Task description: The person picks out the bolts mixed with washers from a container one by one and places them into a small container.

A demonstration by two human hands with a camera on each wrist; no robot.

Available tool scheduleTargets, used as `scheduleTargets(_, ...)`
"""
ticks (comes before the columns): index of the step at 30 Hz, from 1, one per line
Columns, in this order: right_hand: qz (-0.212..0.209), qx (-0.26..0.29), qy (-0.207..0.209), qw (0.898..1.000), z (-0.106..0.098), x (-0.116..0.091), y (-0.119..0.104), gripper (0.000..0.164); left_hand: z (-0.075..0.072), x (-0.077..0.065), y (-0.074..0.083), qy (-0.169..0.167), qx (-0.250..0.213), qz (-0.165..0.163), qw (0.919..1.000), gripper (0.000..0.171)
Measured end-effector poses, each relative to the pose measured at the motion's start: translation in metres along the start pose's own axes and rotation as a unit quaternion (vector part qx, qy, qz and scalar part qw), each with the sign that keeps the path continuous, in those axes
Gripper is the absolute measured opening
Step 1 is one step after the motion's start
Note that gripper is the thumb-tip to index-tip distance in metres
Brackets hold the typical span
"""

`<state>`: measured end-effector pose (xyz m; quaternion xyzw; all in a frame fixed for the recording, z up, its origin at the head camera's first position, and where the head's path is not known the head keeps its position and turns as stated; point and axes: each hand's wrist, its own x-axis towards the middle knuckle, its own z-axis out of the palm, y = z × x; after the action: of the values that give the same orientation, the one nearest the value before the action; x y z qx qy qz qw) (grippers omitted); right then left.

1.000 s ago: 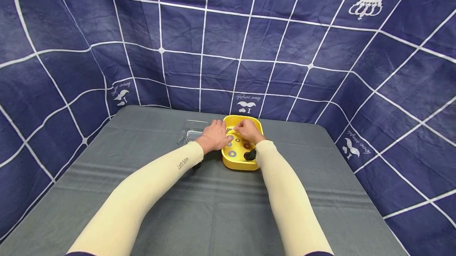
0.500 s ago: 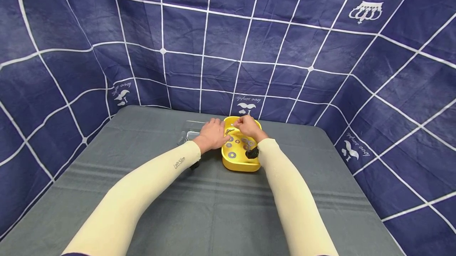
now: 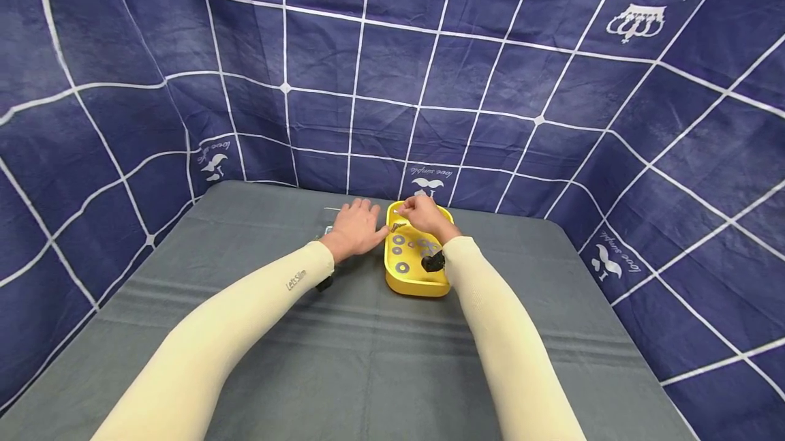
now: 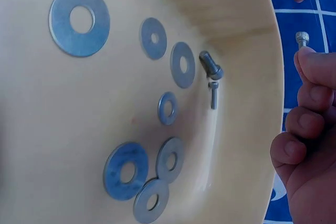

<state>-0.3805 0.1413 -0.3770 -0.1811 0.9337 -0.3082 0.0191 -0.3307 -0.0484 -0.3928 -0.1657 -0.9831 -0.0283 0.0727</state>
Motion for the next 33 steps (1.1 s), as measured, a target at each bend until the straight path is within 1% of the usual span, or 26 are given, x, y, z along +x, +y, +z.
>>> scheduleTargets(4,-0.002,0.001,0.002,1.000,0.001,0.002,-0.005,0.021,-0.002,-0.004,-0.008,0.000,-0.002,-0.005,1.0000,0.061)
scheduleTargets(7,-0.014,0.000,0.007,1.000,0.003,0.004,-0.008,0.020,-0.006,-0.007,-0.012,-0.002,-0.003,-0.011,0.9999,0.062)
scheduleTargets(11,-0.020,0.012,0.004,1.000,0.005,0.007,-0.012,0.019,-0.009,-0.011,-0.019,-0.007,-0.005,-0.021,0.9997,0.065)
scheduleTargets(14,-0.018,0.017,-0.004,1.000,0.007,0.008,-0.016,0.020,-0.009,-0.013,-0.024,-0.007,-0.007,-0.025,0.9996,0.065)
scheduleTargets(20,-0.022,0.004,-0.017,1.000,0.011,0.013,-0.025,0.023,-0.009,-0.018,-0.036,-0.007,0.001,-0.035,0.9994,0.065)
scheduleTargets(27,-0.036,-0.005,-0.018,0.999,0.018,0.019,-0.035,0.021,-0.010,-0.024,-0.050,-0.011,0.004,-0.043,0.9990,0.067)
scheduleTargets(33,-0.051,-0.005,-0.011,0.999,0.022,0.019,-0.045,0.020,-0.007,-0.028,-0.060,-0.009,-0.002,-0.049,0.9988,0.062)
